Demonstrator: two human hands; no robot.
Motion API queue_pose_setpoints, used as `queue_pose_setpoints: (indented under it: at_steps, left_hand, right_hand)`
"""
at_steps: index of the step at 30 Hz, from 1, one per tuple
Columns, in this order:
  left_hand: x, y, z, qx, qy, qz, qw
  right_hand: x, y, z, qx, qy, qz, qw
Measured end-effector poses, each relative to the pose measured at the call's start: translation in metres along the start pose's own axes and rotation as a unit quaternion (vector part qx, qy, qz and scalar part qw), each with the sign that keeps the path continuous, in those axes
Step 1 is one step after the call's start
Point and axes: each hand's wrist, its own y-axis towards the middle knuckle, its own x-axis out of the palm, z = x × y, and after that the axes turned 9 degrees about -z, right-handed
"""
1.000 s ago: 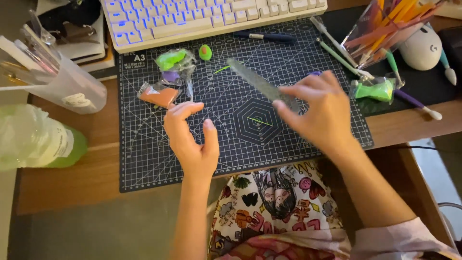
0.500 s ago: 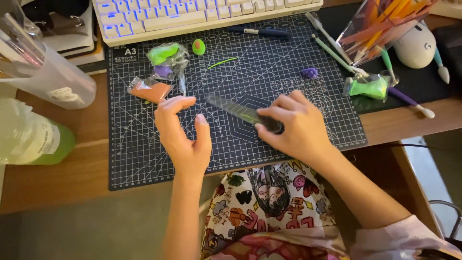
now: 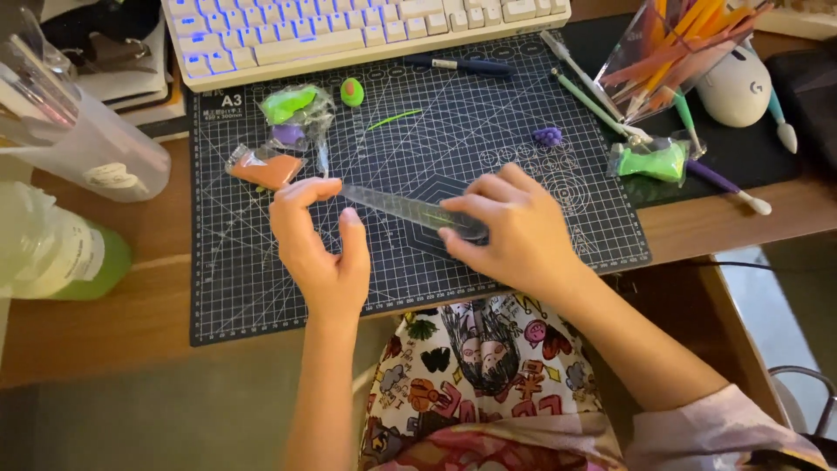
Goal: The person uses a clear plastic ruler to flatten and shape a small piece of green clay on a cutting mat. They then pick up a thin metal tool and use it to refine the edges and details of the green clay piece.
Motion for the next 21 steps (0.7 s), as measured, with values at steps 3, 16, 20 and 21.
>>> queue_pose_setpoints:
  at_steps: [3,16,20,21]
  left_hand:
    - [-0.002,0.000,0.002,0.002,0.005,-0.004,1.000]
    - [0.002,-0.002,0.002,-0.011,-0.015,0.014,1.000]
    - [0.000,0.000,0.004,-0.011,-0.011,0.012,1.000]
    - [0.000,0.000,0.005,-0.011,-0.011,0.011,1.000]
  right_hand:
    - [0.008,0.006,-0.008,-0.033,-0.014,0.023,0.999]
    - [0.015,0.014,0.006,-0.030,-0.037,-0.028,0.998]
    - [0.013,0.013,-0.004,-0.021,-0.025,-0.055,0.998]
    - [0.012,0.015,-0.001,-0.020,-0.025,-0.055,0.998]
